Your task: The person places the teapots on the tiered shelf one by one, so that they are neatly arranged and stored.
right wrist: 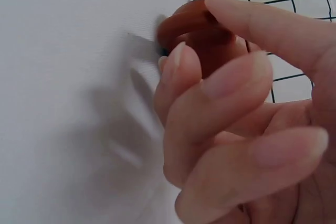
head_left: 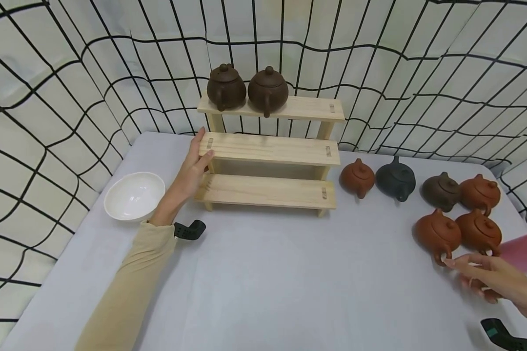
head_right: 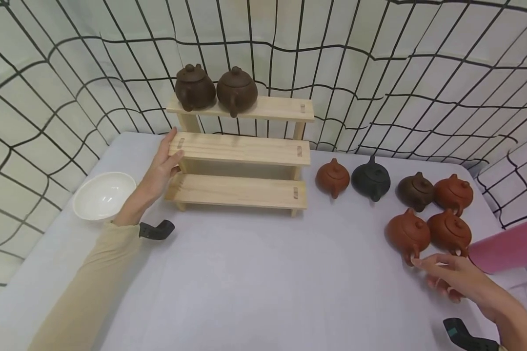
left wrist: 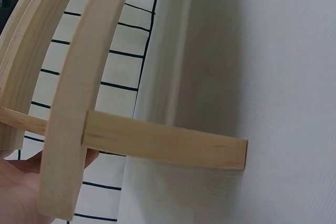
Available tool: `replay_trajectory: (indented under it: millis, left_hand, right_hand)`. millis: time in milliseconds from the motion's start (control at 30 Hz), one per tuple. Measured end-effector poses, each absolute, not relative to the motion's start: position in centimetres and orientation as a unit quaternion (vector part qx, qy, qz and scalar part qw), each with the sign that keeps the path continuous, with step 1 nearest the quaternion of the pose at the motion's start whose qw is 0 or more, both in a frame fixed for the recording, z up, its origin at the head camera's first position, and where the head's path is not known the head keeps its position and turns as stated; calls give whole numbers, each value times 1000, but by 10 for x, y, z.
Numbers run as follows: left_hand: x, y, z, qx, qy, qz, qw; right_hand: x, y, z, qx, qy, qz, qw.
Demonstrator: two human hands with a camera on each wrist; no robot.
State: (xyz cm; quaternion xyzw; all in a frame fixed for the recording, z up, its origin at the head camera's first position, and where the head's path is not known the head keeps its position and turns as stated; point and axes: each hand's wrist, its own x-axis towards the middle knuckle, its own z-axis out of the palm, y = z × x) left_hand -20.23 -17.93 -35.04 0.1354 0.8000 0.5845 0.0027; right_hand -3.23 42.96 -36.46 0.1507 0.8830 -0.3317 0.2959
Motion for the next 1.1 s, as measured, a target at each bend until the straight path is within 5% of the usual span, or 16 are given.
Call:
replay_trajectory:
  millis: [500, 1100]
  left_hand:
    - [-203, -179, -350, 134, 799, 586, 5]
    - [-204, -178, -351, 134, 796, 590, 1]
  right_hand:
    - [-32, 431, -372, 96, 847, -448, 268]
    - [-39, 447, -384, 65, 658, -644, 385]
